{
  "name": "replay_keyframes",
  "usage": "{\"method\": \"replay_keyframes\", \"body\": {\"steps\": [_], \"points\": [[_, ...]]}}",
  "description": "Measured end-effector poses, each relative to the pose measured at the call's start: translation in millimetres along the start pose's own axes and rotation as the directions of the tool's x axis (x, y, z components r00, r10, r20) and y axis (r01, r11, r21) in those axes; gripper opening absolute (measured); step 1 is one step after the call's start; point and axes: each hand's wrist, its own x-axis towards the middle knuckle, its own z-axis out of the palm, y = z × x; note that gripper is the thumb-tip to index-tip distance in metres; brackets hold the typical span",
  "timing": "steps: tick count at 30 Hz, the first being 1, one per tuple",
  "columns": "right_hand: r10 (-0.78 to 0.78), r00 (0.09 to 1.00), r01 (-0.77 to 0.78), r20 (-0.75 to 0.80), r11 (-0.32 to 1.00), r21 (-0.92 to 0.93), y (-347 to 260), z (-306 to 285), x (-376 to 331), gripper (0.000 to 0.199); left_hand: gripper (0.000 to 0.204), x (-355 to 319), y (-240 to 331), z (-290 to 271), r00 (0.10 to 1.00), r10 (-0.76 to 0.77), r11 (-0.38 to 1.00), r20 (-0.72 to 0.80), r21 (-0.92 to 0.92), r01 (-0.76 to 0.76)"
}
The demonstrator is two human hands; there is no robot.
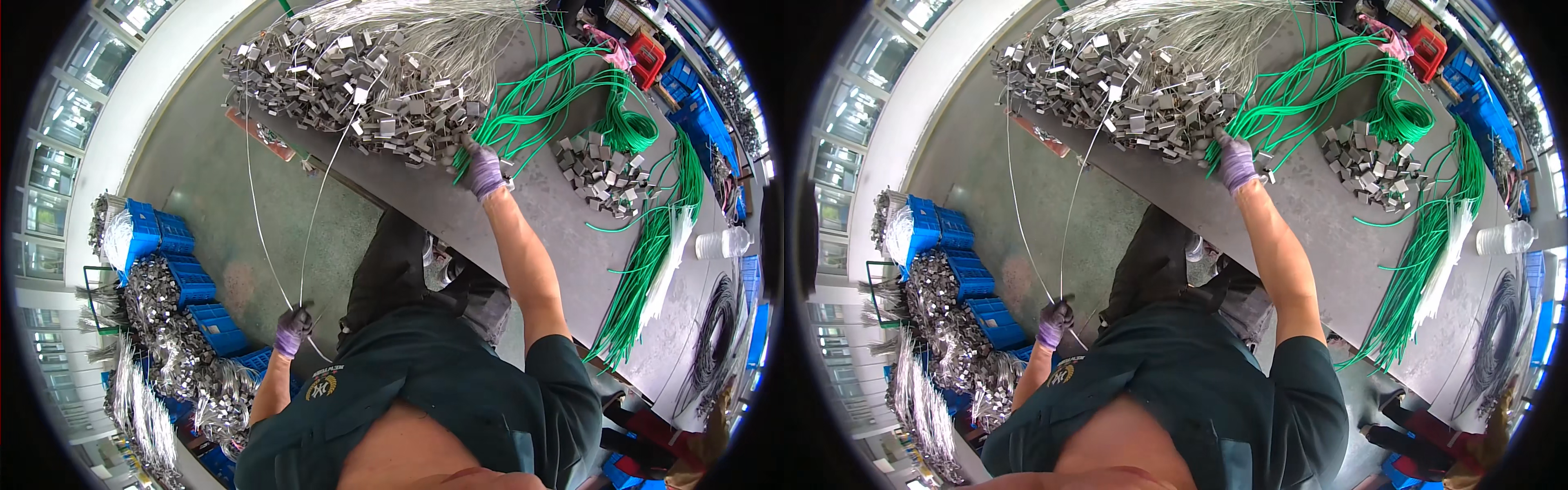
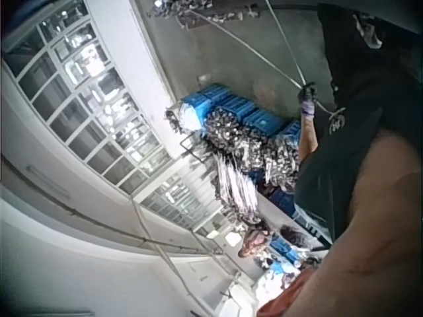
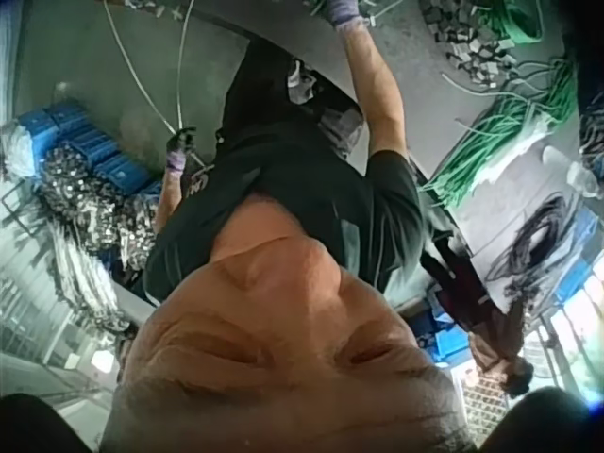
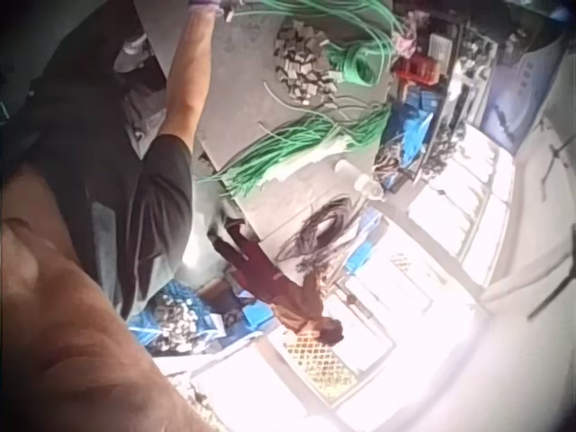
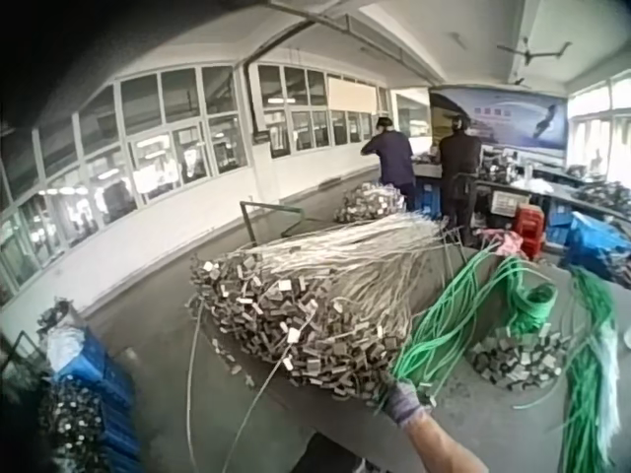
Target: Bundling and organizing green wires with metal connectors on a factory workbench.
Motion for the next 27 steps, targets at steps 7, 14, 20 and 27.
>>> {"method": "replay_keyframes", "body": {"steps": [7,14,20,27], "points": [[-0.011,0.996,0.014,0.083,0.999,-0.034,3,1,7,0.025,0.044,26,7,30,0.921,0.379,0.815,-0.086,0.502,-0.288],[-0.008,0.998,0.013,0.065,0.997,-0.082,39,21,-8,0.027,0.040,-3,-87,-4,0.907,0.421,0.549,0.013,0.792,-0.266],[0.015,0.993,-0.010,0.117,0.999,-0.049,48,24,-3,0.030,0.025,-15,-73,1,0.823,0.522,0.411,0.224,0.780,-0.473],[0.091,0.941,-0.092,0.327,0.996,-0.011,97,49,2,0.028,0.031,-26,-100,-12,0.914,0.403,0.686,0.055,0.643,-0.341]]}}
